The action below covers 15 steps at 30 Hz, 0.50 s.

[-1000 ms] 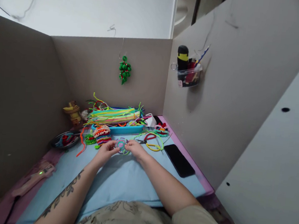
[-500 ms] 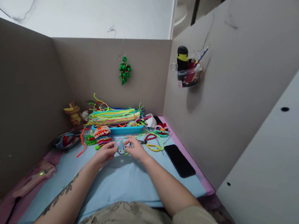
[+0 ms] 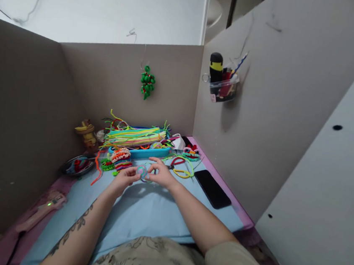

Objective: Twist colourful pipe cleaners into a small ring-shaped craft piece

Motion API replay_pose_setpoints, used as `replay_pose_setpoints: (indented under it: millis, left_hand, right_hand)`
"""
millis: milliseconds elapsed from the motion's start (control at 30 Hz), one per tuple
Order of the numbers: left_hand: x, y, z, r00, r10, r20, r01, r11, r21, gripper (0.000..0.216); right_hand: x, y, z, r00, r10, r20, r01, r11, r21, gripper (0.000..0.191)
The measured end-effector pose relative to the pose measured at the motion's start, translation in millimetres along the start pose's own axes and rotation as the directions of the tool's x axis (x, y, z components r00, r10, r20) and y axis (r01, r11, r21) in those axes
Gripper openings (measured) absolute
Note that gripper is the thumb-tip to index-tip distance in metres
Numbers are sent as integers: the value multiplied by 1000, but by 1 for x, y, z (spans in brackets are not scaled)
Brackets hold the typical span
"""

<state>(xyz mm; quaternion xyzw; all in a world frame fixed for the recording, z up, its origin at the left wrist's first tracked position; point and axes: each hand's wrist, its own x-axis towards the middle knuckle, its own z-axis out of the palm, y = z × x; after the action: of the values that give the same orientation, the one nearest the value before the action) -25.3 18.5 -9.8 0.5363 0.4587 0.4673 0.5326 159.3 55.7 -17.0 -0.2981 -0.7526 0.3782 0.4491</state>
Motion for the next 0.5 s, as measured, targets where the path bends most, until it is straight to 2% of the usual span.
replay_pose_setpoints:
  millis: [100, 233, 500]
  left_hand:
    - [1, -1, 1, 999, 43, 28, -43, 999, 5, 42]
    - [3, -5, 1, 997, 57, 61, -57, 998, -10, 40]
    - [2, -7, 5, 996, 71, 56, -74, 996, 46, 35]
  right_hand:
    - [0, 8, 1, 994, 102, 40, -106, 986, 131, 22]
    - [-1, 15, 5, 971, 234, 57, -240, 921, 308, 28]
    - [2, 15, 11, 943, 330, 48, -295, 760, 579, 29]
